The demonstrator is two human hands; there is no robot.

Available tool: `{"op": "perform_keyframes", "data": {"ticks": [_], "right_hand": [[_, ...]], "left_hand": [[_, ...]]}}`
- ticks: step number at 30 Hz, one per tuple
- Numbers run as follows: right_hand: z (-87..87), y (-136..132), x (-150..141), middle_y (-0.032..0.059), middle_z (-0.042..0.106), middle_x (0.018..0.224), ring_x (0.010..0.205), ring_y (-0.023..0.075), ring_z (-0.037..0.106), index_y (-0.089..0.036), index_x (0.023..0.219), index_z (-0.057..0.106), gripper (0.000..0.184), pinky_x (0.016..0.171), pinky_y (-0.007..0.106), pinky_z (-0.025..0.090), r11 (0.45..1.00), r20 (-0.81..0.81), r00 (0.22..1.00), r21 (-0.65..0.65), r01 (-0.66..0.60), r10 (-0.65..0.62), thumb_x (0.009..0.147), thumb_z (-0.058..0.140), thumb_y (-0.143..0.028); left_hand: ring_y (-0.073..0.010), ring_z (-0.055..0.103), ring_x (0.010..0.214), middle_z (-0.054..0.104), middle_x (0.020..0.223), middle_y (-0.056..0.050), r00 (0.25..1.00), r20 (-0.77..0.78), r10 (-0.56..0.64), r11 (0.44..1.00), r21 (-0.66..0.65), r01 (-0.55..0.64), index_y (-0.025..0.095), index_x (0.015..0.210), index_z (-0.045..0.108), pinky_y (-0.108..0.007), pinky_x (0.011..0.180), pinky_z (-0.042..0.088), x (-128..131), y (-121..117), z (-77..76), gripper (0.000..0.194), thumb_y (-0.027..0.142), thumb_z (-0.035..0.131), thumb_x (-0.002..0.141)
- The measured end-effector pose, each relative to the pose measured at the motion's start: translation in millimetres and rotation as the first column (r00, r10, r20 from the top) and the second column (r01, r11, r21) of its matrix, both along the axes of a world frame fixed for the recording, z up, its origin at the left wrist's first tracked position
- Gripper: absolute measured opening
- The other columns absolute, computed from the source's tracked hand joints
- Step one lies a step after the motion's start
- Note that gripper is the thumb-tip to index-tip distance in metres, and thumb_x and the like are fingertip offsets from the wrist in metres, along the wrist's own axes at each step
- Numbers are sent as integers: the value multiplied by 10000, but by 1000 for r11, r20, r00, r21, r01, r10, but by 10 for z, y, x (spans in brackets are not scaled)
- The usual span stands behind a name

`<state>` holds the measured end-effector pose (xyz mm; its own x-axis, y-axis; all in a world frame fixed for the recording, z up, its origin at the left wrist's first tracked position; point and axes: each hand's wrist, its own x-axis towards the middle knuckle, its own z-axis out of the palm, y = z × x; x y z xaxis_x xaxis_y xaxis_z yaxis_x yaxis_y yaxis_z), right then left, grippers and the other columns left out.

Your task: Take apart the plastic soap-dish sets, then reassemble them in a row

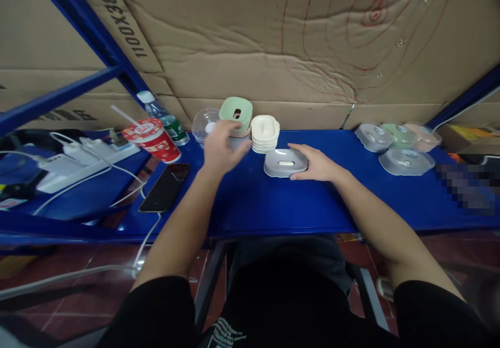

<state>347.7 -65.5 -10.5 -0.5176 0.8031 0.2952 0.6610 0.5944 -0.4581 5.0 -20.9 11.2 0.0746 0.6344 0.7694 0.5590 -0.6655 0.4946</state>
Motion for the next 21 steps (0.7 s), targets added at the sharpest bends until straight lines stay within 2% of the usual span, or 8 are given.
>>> {"op": "perform_keyframes", "data": {"ticks": [1,2,3,5,9,15,18,21], "right_hand": [[7,-3,-2,161,587,1600,1450,444,575,-267,1639,472,1130,1197,660,476,1000,-7,1000,0,-2,2,705,889,-746],[10,-4,-2,160,588,1600,1445,442,582,-268,1634,478,1122,1196,654,480,1000,-17,1000,2,-4,4,705,889,-744],[9,-5,-3,157,590,1599,1439,439,588,-270,1627,487,1113,1193,650,485,1000,-30,1000,7,-8,8,704,890,-742],[-1,-5,-9,152,603,1588,1420,430,607,-274,1604,513,1085,1184,647,494,1000,-61,998,20,-14,15,700,890,-739],[-19,-11,-45,146,663,1515,1350,413,662,-274,1525,591,1002,1137,634,531,1000,-127,992,22,-9,12,691,883,-745],[1,-33,-88,140,767,1338,1169,365,757,-228,1376,681,848,1019,565,605,1000,-210,977,-19,19,-22,723,855,-740],[-4,-39,-114,141,760,1364,1218,372,742,-244,1359,695,835,1059,577,584,1000,-252,967,5,31,-29,721,848,-761],[-20,-28,-133,146,726,1433,1319,372,694,-261,1345,700,791,1134,589,535,997,-354,934,52,61,-39,759,812,-779]], "left_hand": [[-313,693,1209,708,1298,-109,968,-217,-124,992,-16,123,213,1257,707,-417,956,589,125,-104,-24,615,655,815,843],[-312,707,1198,685,1384,-115,904,-374,-206,978,-56,200,232,1322,694,-391,899,601,234,-189,-58,667,670,816,833],[-303,724,1169,661,1443,-121,841,-474,-262,964,-101,244,240,1384,670,-363,837,605,323,-253,-97,705,674,802,845],[-296,736,1160,630,1498,-141,764,-563,-315,949,-167,268,224,1486,608,-338,793,607,435,-318,-176,770,670,764,877],[-296,749,1153,622,1512,-143,725,-602,-336,942,-230,245,227,1529,577,-345,832,623,463,-313,-253,787,619,764,873],[-339,739,1201,580,1564,-162,705,-614,-356,934,-252,252,212,1532,558,-386,849,642,443,-336,-211,903,550,881,760],[-292,751,1159,604,1538,-142,751,-545,-373,928,-233,292,225,1390,636,-358,836,636,428,-321,-200,681,505,863,812],[-177,752,874,638,1487,-140,813,-433,-389,921,-191,338,210,1239,662,-333,754,624,390,-283,-188,437,400,815,877]]}}
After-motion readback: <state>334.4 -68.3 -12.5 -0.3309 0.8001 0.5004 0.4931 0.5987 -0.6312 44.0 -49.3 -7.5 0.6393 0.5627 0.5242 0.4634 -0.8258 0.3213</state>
